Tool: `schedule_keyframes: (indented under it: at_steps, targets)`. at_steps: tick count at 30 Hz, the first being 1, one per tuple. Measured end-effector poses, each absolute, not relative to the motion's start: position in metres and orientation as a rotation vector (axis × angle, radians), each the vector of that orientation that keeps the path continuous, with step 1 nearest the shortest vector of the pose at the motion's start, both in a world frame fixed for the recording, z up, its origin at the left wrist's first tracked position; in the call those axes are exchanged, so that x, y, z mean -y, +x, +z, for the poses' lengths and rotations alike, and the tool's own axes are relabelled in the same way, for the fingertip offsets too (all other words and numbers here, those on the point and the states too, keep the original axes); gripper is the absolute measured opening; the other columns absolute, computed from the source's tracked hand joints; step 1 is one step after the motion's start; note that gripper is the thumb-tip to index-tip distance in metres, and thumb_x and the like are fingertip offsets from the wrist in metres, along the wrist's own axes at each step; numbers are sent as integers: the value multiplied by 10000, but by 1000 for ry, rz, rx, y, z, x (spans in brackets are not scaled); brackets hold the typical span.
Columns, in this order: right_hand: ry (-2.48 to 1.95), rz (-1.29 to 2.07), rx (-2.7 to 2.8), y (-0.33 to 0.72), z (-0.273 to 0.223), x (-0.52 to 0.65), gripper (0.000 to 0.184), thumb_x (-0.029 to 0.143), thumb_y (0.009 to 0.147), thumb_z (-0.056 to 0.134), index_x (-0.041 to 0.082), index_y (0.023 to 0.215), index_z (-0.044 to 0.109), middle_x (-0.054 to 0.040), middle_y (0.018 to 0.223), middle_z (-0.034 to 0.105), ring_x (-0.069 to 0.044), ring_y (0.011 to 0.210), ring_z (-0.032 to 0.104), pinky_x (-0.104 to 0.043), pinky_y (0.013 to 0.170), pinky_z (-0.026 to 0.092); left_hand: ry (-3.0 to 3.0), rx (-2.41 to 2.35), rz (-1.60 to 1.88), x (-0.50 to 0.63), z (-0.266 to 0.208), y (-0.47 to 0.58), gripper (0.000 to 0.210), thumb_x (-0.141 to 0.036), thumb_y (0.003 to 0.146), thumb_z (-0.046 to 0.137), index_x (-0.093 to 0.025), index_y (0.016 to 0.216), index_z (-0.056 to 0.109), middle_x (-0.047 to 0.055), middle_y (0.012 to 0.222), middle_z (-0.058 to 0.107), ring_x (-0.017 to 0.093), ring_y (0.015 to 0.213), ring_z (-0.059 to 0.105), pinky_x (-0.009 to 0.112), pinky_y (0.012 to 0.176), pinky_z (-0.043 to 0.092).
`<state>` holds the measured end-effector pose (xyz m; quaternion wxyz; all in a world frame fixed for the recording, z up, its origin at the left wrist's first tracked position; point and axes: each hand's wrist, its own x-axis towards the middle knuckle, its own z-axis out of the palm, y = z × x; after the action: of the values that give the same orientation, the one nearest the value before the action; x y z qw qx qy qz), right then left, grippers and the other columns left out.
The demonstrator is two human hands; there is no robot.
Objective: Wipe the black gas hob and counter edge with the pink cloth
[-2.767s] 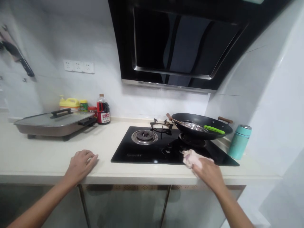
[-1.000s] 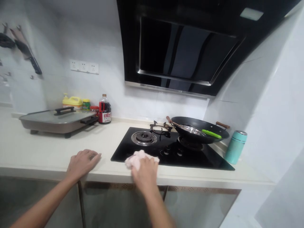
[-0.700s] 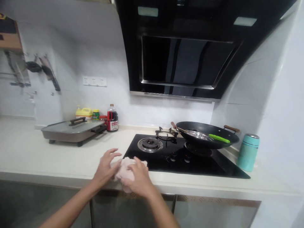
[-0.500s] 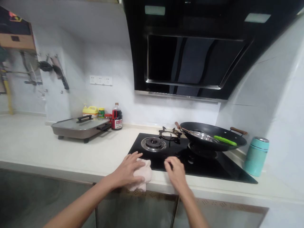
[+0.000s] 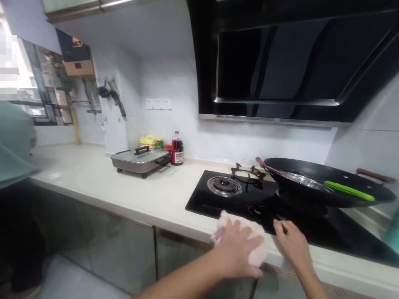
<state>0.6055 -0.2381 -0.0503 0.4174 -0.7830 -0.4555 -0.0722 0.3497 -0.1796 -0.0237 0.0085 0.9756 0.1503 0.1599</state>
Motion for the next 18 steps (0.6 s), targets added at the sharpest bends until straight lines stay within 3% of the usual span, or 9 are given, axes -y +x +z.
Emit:
schedule_keyframes:
  at_steps: [5,10,18]
  targets:
    - [-2028,-203,1145,620,-60,237,463,618,885,441,266,835,739,-73,1086,750,-292,971,687,-396,845,510,3077,-421,571,193,-33,388,847,-747,859,567,-330,1582,421,151,1460,575,453,1401,379,686,1144,196]
    - [-2038,-331,1177,633,-68,234,478,612,833,436,250,789,745,-133,1079,750,-367,1057,660,-480,924,510,3055,-415,695,176,-33,346,800,-618,872,664,-345,1579,408,142,1458,574,388,1305,470,631,1104,288]
    - [-2043,-287,1239,643,-77,231,461,603,813,446,273,844,765,-117,1114,743,-378,1074,642,-512,939,511,2960,-763,668,107,-13,218,855,-763,671,801,-342,1391,613,75,1382,649,346,1213,556,594,1140,310]
